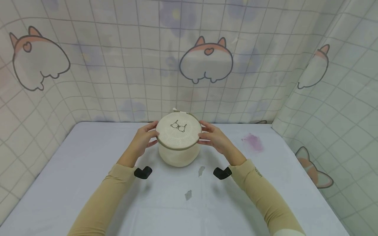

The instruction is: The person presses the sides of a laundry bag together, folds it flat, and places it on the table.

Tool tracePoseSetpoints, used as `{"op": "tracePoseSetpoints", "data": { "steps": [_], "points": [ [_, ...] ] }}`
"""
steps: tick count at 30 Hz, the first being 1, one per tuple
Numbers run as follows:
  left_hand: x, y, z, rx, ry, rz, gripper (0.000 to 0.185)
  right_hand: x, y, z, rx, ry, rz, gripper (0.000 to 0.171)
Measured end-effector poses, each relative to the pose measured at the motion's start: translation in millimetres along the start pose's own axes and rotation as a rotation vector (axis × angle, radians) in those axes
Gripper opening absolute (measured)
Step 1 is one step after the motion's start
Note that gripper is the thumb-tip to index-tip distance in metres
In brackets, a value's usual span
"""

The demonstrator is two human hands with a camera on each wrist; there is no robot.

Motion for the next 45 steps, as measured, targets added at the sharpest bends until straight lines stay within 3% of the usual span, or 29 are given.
{"op": "tracePoseSetpoints", "data": {
  "steps": [45],
  "points": [
    [-0.8, -3.8, 14.3, -0.023, -0.008, -0.005, 0.066, 4, -10, -16, 0.035, 0.001, 0.020, 0.072]
  ]
}}
Point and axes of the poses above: each hand's wrist, its own y-axis away from the middle knuckle, its own x-axis out of the palm, z = x × y, the point moved 8 cm from there along -y, towards the middle knuckle, and after that the axes turned 15 degrees about -z, right-handed, at the moved point
